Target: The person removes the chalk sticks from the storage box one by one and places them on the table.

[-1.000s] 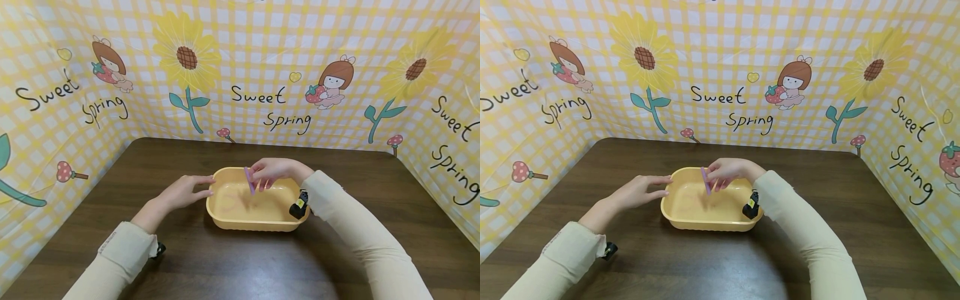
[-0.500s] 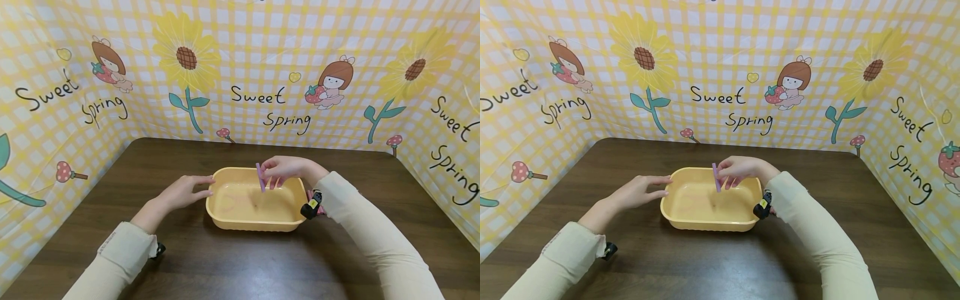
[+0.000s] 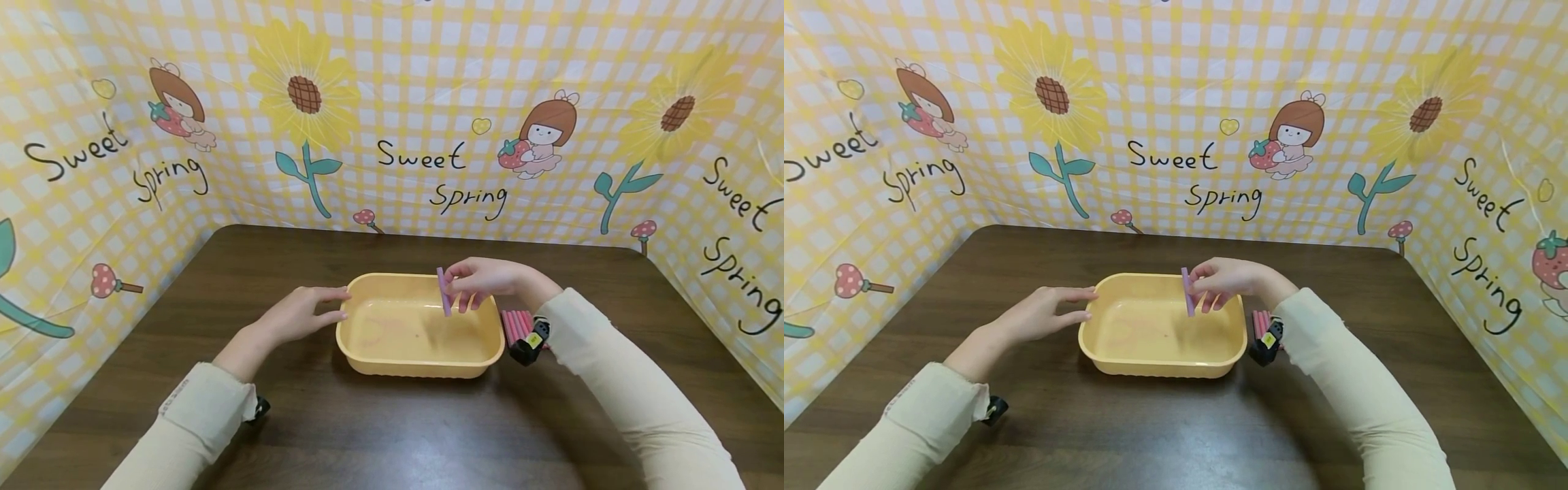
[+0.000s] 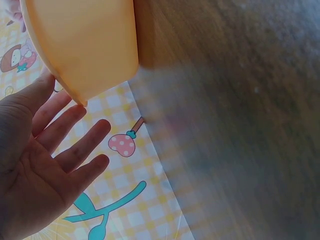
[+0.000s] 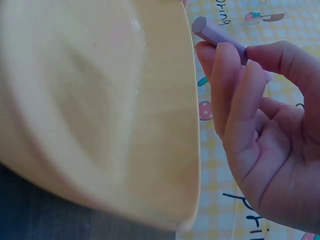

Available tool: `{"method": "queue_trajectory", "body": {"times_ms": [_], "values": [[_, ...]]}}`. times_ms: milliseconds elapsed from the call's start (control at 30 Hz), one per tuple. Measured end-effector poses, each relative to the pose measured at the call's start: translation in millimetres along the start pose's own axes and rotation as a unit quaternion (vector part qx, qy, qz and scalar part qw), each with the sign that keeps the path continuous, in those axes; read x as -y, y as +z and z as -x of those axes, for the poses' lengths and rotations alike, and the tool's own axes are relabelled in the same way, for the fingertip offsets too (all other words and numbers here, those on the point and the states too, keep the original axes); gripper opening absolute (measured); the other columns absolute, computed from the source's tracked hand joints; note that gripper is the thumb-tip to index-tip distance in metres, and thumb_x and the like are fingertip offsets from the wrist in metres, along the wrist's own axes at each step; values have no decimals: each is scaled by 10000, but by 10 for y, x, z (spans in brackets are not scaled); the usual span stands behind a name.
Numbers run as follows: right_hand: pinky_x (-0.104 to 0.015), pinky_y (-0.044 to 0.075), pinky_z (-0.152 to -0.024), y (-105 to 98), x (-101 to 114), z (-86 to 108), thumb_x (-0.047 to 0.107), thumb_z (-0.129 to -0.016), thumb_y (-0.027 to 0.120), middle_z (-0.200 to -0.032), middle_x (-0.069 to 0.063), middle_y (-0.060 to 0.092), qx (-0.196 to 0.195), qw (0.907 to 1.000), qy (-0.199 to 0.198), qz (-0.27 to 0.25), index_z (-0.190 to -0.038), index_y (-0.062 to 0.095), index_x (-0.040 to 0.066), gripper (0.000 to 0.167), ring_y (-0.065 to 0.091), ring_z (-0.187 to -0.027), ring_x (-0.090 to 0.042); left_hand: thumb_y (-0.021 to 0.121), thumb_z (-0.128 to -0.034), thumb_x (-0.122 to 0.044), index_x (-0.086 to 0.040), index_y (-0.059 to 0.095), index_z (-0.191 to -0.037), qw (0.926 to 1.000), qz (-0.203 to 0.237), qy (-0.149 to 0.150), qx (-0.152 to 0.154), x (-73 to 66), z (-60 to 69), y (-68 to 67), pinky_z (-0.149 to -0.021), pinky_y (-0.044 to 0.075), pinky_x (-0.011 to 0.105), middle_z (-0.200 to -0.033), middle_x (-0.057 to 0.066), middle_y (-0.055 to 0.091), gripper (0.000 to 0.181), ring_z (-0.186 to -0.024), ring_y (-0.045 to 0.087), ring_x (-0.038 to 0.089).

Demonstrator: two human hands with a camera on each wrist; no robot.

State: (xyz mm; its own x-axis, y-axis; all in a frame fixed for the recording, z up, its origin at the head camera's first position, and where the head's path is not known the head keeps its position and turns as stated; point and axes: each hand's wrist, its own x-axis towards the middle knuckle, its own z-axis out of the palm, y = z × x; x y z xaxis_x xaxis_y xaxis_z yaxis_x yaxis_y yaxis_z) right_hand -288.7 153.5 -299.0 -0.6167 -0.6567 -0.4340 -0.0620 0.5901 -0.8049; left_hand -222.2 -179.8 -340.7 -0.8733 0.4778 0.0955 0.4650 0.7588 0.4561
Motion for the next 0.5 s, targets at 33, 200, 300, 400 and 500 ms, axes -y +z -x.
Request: {"method": "queue_trajectory", "body": {"times_ms": [33, 200, 300, 400, 500], "values": [[-223, 507, -601, -3, -13, 22, 218, -957, 505, -868, -23, 687, -23, 10000, 2, -31, -1029, 547, 38, 198, 613, -699, -124, 626, -895, -250, -63, 580, -1274, 10000, 6, 1, -2, 1, -1, 0, -1022, 433, 484, -1341, 120, 546, 425, -1244, 517, 309], [-226, 495, -597, -2, -76, 131, 207, -950, 514, -874, -35, 694, -157, 9997, 23, -163, -1020, 545, 37, 187, 609, -710, -150, 626, -895, -255, -63, 580, -1274, 10000, 27, 8, -8, 1, -5, 1, -1023, 433, 486, -1339, 123, 547, 428, -1244, 517, 312], [-215, 477, -572, 0, -122, 190, 201, -952, 510, -880, -48, 695, -189, 9991, 8, -370, -1016, 542, 29, 187, 599, -700, -146, 627, -894, -250, -60, 579, -1274, 10000, 33, 16, -7, -3, -3, 0, -1024, 431, 490, -1338, 128, 549, 428, -1244, 516, 316], [-201, 463, -550, -10, -187, 235, 184, -961, 497, -878, -52, 690, -160, 9976, -34, -667, -1015, 529, 22, 173, 589, -681, -133, 627, -894, -249, -55, 579, -1274, 10000, 31, 15, -11, -10, 1, -2, -1025, 429, 492, -1337, 131, 549, 429, -1244, 515, 319], [-192, 460, -555, -27, -258, 271, 174, -971, 477, -882, -37, 687, -51, 9965, -128, -823, -1032, 509, 15, 173, 586, -674, -111, 627, -895, -240, -50, 576, -1275, 10000, 41, 24, -2, -13, 4, -6, -1023, 430, 492, -1337, 135, 547, 428, -1245, 514, 320]]}}
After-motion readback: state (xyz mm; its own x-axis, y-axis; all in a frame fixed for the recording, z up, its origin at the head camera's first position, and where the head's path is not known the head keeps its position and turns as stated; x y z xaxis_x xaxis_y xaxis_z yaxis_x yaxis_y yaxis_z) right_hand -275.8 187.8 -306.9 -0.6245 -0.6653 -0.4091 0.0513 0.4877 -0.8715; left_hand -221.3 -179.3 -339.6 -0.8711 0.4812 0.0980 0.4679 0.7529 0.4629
